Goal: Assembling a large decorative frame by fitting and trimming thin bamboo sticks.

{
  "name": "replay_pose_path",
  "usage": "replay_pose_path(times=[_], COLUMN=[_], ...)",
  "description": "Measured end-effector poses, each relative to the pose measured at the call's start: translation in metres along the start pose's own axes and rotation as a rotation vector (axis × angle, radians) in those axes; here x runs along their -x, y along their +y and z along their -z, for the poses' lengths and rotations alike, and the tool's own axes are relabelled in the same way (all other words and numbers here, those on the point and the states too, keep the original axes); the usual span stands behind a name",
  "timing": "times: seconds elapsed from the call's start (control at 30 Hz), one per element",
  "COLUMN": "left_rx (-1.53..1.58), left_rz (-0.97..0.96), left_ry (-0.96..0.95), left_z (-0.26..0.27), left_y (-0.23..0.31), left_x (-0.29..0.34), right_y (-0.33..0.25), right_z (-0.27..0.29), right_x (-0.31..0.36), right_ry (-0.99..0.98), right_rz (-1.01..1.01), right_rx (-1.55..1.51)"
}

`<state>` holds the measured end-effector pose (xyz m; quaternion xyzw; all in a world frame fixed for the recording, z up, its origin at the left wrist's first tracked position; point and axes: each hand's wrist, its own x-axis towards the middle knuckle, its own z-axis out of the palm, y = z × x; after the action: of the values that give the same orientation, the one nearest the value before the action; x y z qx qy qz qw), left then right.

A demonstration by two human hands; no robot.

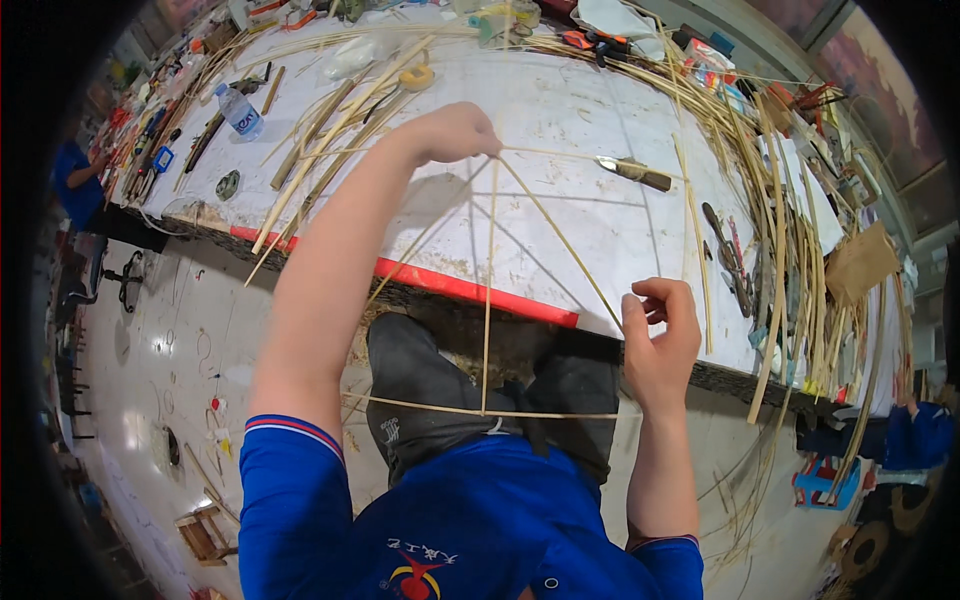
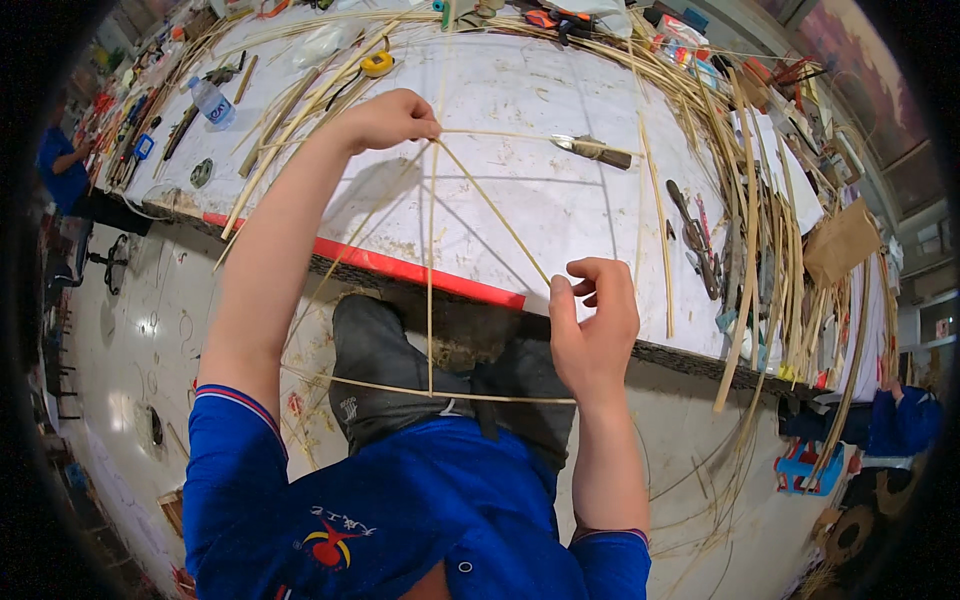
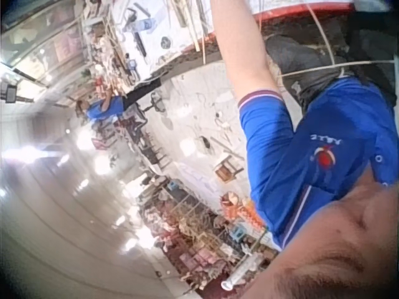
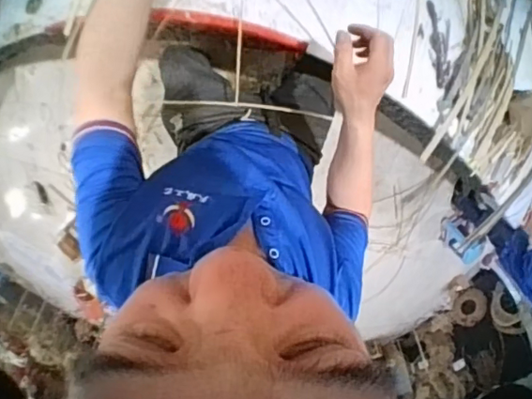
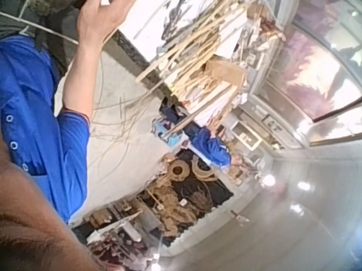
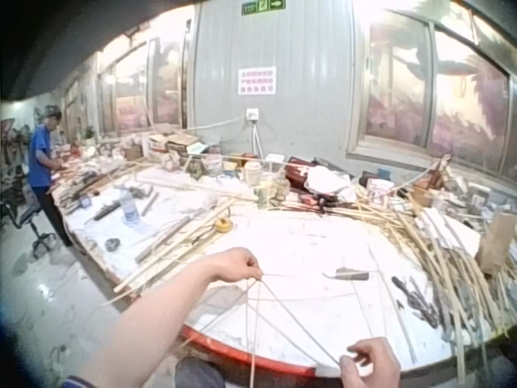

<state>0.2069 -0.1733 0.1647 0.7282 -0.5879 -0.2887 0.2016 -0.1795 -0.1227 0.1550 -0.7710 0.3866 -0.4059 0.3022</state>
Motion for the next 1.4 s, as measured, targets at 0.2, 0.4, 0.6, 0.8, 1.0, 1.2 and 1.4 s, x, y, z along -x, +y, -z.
replay_pose_path(times=[0.2, 0.4, 0.6, 0.8, 1.0, 1.2, 1.4], left_rx=[0.064, 0.148, 0.344, 0.554, 0.845, 0.812, 0.696], left_rz=[0.104, 0.186, 0.278, 0.461, 0.581, 0.622, 0.674], left_ry=[0.232, 0.488, 0.784, 0.764, 0.730, 0.756, 0.743], left_z=[0.051, 0.118, 0.155, 0.102, 0.028, -0.018, -0.049], left_y=[-0.018, -0.030, -0.047, -0.070, -0.089, -0.106, -0.104], left_x=[0.036, 0.055, 0.075, 0.078, 0.058, 0.029, -0.004], right_y=[-0.028, -0.042, -0.040, -0.004, 0.047, 0.068, 0.086], right_z=[0.024, 0.021, 0.007, -0.006, 0.003, 0.010, 0.016], right_x=[0.022, 0.035, 0.029, 0.037, 0.063, 0.089, 0.100], right_ry=[0.066, -0.043, -0.123, -0.194, -0.366, -0.516, -0.434], right_rz=[0.131, 0.181, 0.155, -0.037, -0.380, -0.819, -0.821], right_rx=[-0.074, -0.168, -0.132, 0.020, -0.098, -0.571, -0.615])
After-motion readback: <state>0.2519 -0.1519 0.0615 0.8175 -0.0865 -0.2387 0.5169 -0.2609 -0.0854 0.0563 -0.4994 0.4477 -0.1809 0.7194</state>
